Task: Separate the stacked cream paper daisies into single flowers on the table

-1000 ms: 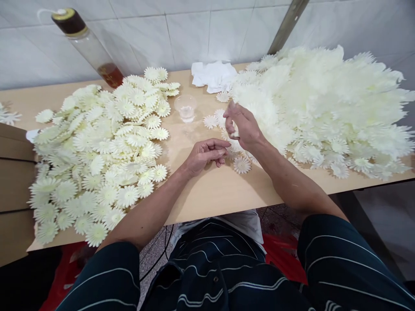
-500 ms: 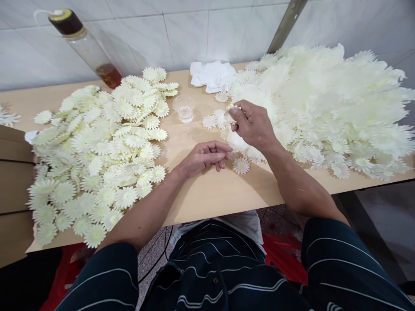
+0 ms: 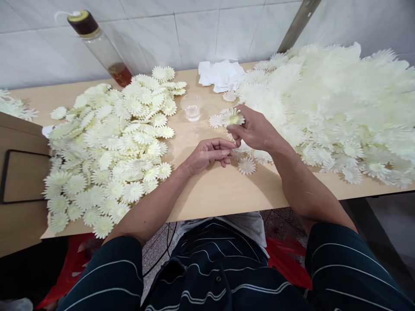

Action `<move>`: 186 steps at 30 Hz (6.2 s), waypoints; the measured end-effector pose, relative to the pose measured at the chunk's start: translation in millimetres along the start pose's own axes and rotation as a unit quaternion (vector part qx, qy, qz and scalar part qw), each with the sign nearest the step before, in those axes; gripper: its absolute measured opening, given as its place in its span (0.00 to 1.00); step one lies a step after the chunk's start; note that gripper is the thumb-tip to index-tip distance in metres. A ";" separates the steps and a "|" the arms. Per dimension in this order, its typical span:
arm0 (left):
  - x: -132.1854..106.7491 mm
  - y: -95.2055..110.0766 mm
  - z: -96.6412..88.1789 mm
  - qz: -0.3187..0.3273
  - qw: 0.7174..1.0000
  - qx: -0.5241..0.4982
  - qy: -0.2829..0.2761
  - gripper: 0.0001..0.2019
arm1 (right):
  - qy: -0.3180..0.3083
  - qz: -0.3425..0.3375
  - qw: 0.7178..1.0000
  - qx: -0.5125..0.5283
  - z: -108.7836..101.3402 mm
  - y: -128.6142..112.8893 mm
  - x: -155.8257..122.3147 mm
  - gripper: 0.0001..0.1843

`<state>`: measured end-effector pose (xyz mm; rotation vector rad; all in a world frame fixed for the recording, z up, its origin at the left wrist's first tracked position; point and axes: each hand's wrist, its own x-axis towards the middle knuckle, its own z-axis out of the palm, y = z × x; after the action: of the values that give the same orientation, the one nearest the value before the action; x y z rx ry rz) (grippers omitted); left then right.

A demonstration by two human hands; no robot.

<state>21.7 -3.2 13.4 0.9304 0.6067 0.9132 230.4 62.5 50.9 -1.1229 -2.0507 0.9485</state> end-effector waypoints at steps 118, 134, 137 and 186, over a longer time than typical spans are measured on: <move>4.2 1.6 1.1 0.181 0.935 0.121 0.281 0.22 | 0.009 -0.090 0.971 -0.219 45.8 -1.2 -0.9 0.29; 0.8 -5.6 -8.1 0.172 0.916 0.265 0.249 0.24 | -0.023 -0.071 0.997 -0.021 41.9 -11.8 -6.7 0.19; 1.9 -9.5 -16.4 0.209 0.861 0.393 0.246 0.28 | -0.002 -0.063 0.989 -0.131 36.5 -9.2 -5.8 0.17; 13.4 -5.0 -11.2 0.144 0.949 0.143 0.240 0.32 | 0.030 0.027 0.998 -0.044 14.9 -18.8 0.4 0.37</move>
<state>21.7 11.6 2.9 1.0799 1.0587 1.3578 210.4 51.2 58.0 -1.2447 -2.0397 0.8473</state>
